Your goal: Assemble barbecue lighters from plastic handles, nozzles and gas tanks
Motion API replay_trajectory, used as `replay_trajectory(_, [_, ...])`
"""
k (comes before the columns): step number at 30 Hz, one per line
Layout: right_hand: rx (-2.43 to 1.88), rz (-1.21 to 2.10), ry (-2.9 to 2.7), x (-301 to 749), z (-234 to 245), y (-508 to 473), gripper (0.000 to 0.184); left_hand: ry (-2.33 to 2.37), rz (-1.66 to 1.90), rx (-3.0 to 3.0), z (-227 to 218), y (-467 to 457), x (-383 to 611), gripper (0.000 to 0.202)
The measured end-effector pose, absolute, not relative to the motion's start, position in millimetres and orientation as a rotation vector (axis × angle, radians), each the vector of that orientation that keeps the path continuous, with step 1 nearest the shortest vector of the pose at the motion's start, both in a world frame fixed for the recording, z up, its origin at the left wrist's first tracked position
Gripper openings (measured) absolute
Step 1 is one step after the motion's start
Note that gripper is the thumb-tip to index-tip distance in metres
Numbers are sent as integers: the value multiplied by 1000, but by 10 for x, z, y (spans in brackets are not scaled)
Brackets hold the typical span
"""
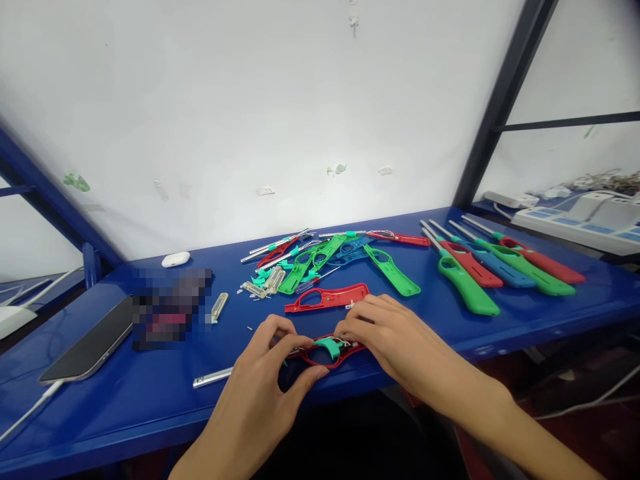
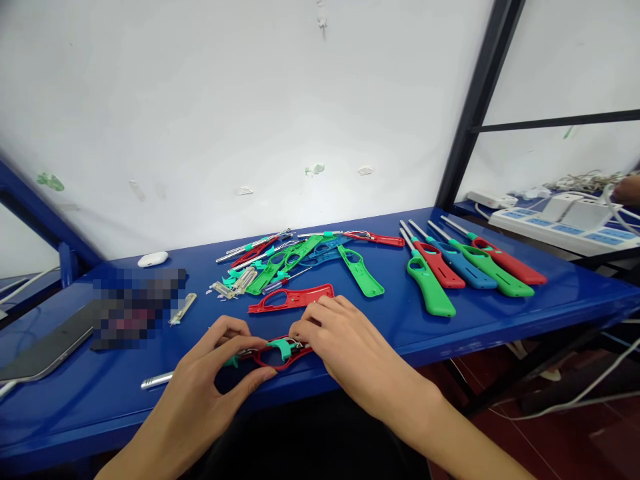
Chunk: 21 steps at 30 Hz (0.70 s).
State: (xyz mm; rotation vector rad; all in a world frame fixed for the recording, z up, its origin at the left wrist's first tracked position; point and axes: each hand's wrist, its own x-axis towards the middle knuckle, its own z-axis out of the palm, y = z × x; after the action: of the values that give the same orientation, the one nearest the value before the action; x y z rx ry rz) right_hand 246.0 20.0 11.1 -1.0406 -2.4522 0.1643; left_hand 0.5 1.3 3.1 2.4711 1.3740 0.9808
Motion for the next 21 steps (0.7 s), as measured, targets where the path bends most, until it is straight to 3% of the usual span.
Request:
replay_trajectory(7, [-1004,445,-2315,2578,41,301,20,1331,1072,2486,-19,19,-3,16])
replay_trajectory(21, [-1036,416,-2249,2556,38,298,17,1245,1178,2641,14,31,-17,19])
